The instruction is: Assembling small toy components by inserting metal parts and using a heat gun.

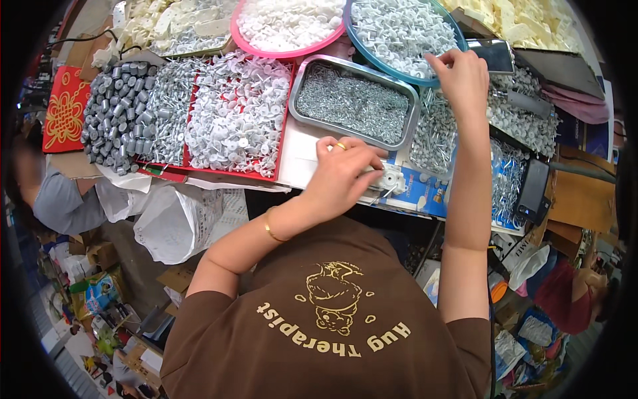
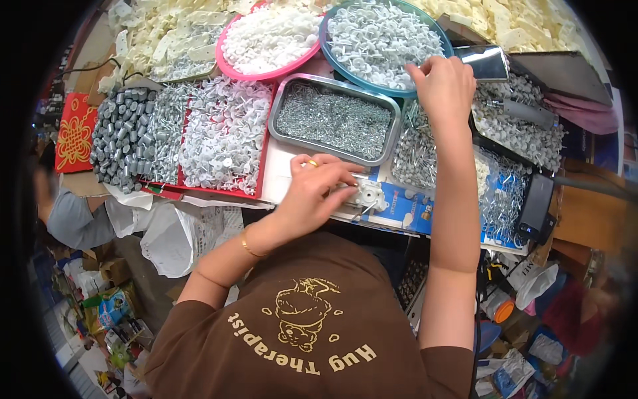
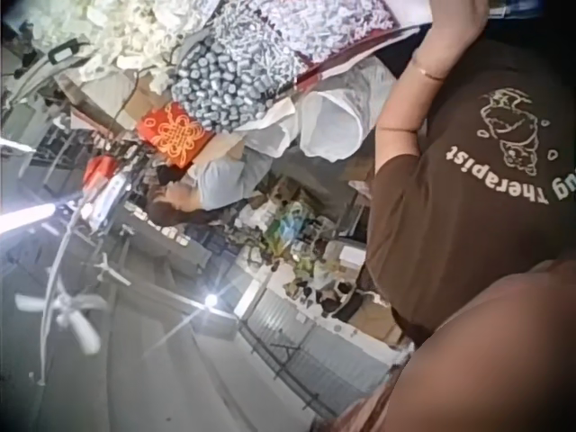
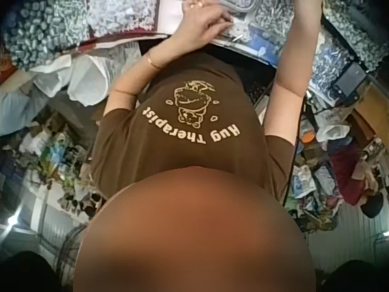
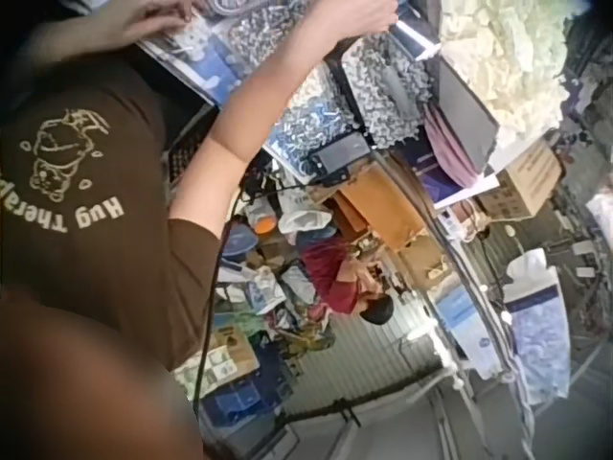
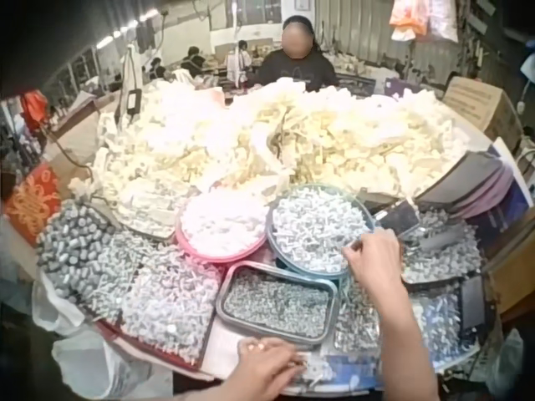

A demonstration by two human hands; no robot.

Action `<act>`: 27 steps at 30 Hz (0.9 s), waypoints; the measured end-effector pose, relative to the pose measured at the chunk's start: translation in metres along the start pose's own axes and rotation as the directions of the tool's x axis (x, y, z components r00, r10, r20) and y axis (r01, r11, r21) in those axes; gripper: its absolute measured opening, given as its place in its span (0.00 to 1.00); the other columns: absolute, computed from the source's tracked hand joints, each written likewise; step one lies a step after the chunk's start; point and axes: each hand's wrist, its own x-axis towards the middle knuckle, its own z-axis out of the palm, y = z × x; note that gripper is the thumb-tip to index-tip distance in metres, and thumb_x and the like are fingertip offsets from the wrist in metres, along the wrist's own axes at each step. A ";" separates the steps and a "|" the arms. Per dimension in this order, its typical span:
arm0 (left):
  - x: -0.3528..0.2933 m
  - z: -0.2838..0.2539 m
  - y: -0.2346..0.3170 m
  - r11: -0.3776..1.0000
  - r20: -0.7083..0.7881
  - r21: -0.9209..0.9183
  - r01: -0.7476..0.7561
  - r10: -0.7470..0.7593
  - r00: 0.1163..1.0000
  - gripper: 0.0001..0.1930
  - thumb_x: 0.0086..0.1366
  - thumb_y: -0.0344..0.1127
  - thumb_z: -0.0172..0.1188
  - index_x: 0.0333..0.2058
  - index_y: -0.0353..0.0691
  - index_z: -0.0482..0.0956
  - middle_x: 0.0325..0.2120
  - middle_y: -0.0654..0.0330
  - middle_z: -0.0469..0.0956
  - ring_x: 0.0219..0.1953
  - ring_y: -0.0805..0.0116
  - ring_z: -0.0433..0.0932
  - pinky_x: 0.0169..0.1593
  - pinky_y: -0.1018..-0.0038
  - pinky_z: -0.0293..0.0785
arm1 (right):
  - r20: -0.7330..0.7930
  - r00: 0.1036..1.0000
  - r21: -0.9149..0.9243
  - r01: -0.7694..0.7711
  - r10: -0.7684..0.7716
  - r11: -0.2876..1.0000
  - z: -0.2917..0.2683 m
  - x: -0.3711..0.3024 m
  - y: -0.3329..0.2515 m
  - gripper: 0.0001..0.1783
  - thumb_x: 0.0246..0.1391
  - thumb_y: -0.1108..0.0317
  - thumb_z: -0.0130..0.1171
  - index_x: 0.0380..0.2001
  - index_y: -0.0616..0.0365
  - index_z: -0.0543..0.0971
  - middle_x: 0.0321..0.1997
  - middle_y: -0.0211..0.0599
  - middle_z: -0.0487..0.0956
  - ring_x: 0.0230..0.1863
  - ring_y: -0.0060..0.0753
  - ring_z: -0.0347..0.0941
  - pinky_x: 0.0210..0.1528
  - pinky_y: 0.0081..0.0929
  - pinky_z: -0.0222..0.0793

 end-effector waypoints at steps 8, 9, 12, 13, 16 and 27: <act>-0.008 0.017 -0.008 0.956 -0.078 0.230 -0.182 0.204 0.976 0.06 0.60 0.32 0.66 0.36 0.42 0.80 0.34 0.68 0.82 0.43 0.68 0.78 0.54 0.58 0.58 | -0.175 0.974 0.006 0.147 -0.144 0.989 0.012 -0.001 0.008 0.10 0.54 0.65 0.63 0.33 0.60 0.80 0.36 0.44 0.83 0.34 0.47 0.80 0.42 0.41 0.74; -0.008 0.016 -0.007 0.952 -0.083 0.242 -0.187 0.212 0.974 0.05 0.60 0.31 0.65 0.34 0.41 0.79 0.32 0.67 0.82 0.42 0.69 0.79 0.54 0.57 0.60 | -0.175 0.973 0.012 0.153 -0.148 0.988 0.002 -0.007 0.000 0.10 0.54 0.65 0.63 0.33 0.60 0.80 0.36 0.44 0.83 0.34 0.47 0.80 0.42 0.41 0.74; -0.005 0.009 -0.006 0.942 0.005 0.277 -0.187 0.193 0.981 0.06 0.60 0.31 0.67 0.35 0.44 0.78 0.41 0.69 0.84 0.44 0.71 0.79 0.55 0.60 0.59 | 0.115 0.988 0.625 -0.149 0.099 0.766 -0.035 -0.033 -0.023 0.07 0.61 0.70 0.64 0.36 0.62 0.78 0.37 0.31 0.81 0.37 0.16 0.75 0.40 0.16 0.69; -0.003 0.008 -0.007 0.942 0.005 0.281 -0.184 0.191 0.982 0.06 0.60 0.31 0.67 0.35 0.44 0.78 0.41 0.69 0.84 0.44 0.71 0.79 0.55 0.60 0.59 | 0.116 0.989 0.628 -0.148 0.096 0.764 -0.040 -0.042 -0.027 0.07 0.61 0.70 0.64 0.36 0.62 0.78 0.37 0.31 0.81 0.37 0.16 0.75 0.40 0.16 0.69; 0.005 0.002 -0.008 0.897 0.133 0.349 -0.273 0.241 0.961 0.06 0.60 0.33 0.67 0.35 0.45 0.79 0.37 0.70 0.83 0.43 0.72 0.80 0.56 0.60 0.58 | 0.103 0.994 0.861 -0.106 0.034 0.498 -0.056 -0.068 -0.039 0.07 0.58 0.77 0.66 0.40 0.64 0.80 0.39 0.29 0.82 0.39 0.15 0.76 0.43 0.14 0.70; 0.113 -0.148 -0.114 0.512 -0.411 0.814 0.274 0.174 0.895 0.08 0.57 0.43 0.67 0.34 0.54 0.90 0.26 0.63 0.82 0.36 0.57 0.79 0.49 0.55 0.63 | 0.274 0.961 0.922 -0.274 0.041 0.272 -0.060 -0.132 -0.023 0.07 0.63 0.77 0.60 0.44 0.67 0.80 0.42 0.38 0.83 0.42 0.26 0.81 0.48 0.23 0.77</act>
